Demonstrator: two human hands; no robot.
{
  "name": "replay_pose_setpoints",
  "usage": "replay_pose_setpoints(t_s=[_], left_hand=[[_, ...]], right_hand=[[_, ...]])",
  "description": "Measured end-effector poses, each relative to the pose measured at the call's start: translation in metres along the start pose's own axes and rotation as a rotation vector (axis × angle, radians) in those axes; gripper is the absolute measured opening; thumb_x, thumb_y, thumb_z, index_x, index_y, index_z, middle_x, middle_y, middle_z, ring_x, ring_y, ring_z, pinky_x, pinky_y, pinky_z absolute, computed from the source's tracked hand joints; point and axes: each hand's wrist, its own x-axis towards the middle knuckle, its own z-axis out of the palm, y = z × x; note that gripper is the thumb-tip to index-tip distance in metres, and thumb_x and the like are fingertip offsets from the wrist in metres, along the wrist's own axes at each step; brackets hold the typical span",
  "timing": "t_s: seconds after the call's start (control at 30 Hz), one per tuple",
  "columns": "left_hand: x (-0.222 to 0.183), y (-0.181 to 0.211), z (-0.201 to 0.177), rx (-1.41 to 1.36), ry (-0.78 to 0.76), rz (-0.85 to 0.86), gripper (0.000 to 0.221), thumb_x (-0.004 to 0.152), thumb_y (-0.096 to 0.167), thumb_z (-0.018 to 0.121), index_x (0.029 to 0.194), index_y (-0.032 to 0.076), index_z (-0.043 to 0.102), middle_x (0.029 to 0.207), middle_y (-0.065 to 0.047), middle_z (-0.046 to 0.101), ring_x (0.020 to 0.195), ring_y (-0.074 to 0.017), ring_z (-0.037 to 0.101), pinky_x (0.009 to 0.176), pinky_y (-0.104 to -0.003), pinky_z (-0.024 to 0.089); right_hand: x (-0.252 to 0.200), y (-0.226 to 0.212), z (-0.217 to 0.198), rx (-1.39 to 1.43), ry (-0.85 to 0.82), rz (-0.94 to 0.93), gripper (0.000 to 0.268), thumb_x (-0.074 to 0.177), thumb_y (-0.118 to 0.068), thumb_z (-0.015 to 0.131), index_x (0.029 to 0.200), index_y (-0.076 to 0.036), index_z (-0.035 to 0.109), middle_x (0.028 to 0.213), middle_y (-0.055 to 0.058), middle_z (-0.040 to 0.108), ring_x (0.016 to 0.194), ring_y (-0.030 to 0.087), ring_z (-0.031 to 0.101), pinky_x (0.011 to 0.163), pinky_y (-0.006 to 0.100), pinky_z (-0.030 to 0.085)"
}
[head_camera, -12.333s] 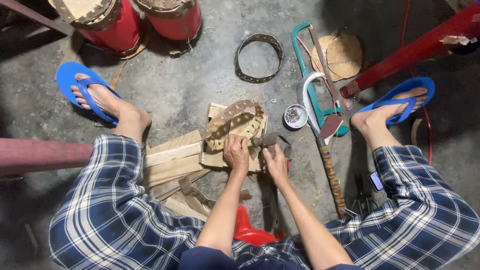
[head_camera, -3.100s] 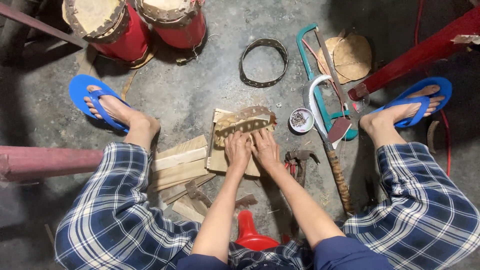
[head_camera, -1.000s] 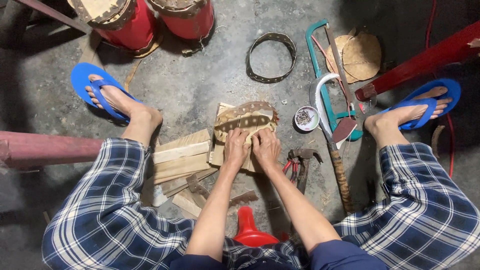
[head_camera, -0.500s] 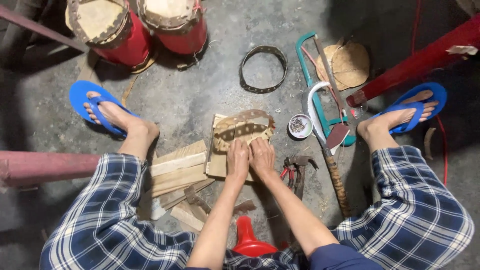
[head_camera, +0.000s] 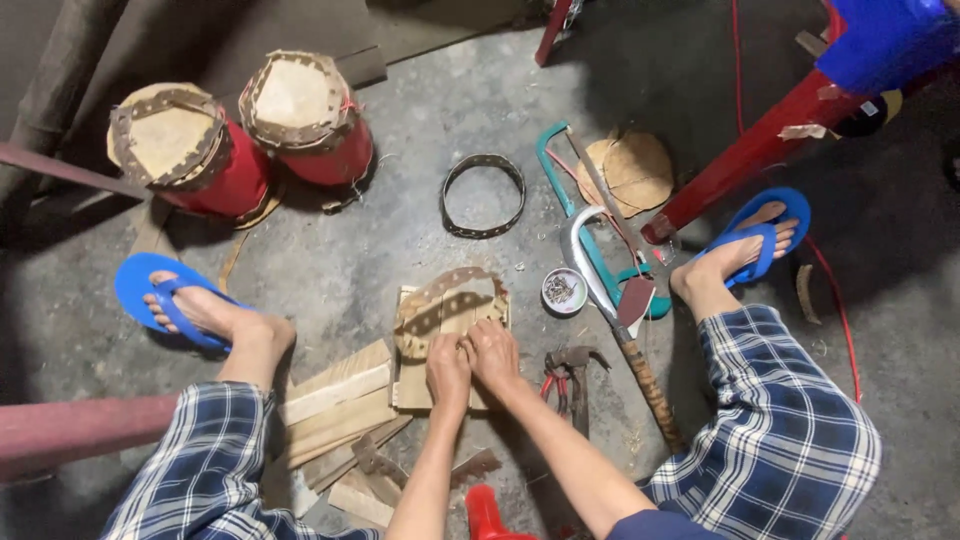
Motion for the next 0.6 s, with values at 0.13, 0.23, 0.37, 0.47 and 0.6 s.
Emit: replay_pose_setpoints(t_s=[0.13,0.23,0.37,0.47,0.6], left_hand=[[0.002,-0.008,0.011,-0.048,0.007,-0.033,0.015,0.08,0.004,0.074,0.087,0.015,0.067,0.084,-0.002,0.06,0.092,-0.0232,0.065,0.087,-0.035,0.055],[0.004,-0.007,0.009,-0.052,-0.001,-0.042,0.015,0.078,0.003,0.074,0.086,0.014,0.068,0.084,-0.003,0.06,0.091,-0.0248,0.065,0.087,-0.037,0.054],[0.004,-0.016,0.021,-0.073,-0.01,-0.067,0.015,0.079,0.0,0.074,0.085,0.014,0.068,0.083,-0.004,0.06,0.093,-0.0256,0.064,0.09,-0.037,0.054],[0.005,-0.016,0.021,-0.067,-0.002,-0.078,0.016,0.079,0.0,0.074,0.084,0.014,0.068,0.083,-0.003,0.06,0.094,-0.0253,0.064,0.091,-0.037,0.053],[0.004,-0.017,0.023,-0.06,0.007,-0.113,0.016,0.079,0.003,0.076,0.083,0.016,0.067,0.083,-0.001,0.059,0.094,-0.0226,0.064,0.091,-0.036,0.053]], right_hand=[[-0.001,0.003,0.006,0.016,-0.016,0.055,0.018,0.085,-0.027,0.075,0.08,-0.012,0.067,0.08,0.005,0.063,0.086,0.029,0.065,0.073,0.041,0.053],[0.001,0.012,0.019,0.06,-0.048,0.097,0.019,0.084,-0.03,0.075,0.08,-0.014,0.067,0.081,0.005,0.063,0.088,0.029,0.065,0.075,0.043,0.054],[0.008,0.013,0.016,0.105,-0.139,0.161,0.022,0.083,-0.031,0.075,0.078,-0.012,0.067,0.081,0.011,0.063,0.087,0.036,0.066,0.075,0.048,0.054],[0.016,0.0,-0.002,0.128,-0.198,0.217,0.023,0.082,-0.032,0.076,0.078,-0.011,0.068,0.081,0.014,0.063,0.088,0.039,0.067,0.076,0.05,0.055],[0.02,-0.004,-0.017,0.196,-0.247,0.264,0.023,0.082,-0.032,0.077,0.075,-0.011,0.068,0.082,0.016,0.065,0.09,0.041,0.068,0.077,0.05,0.056]])
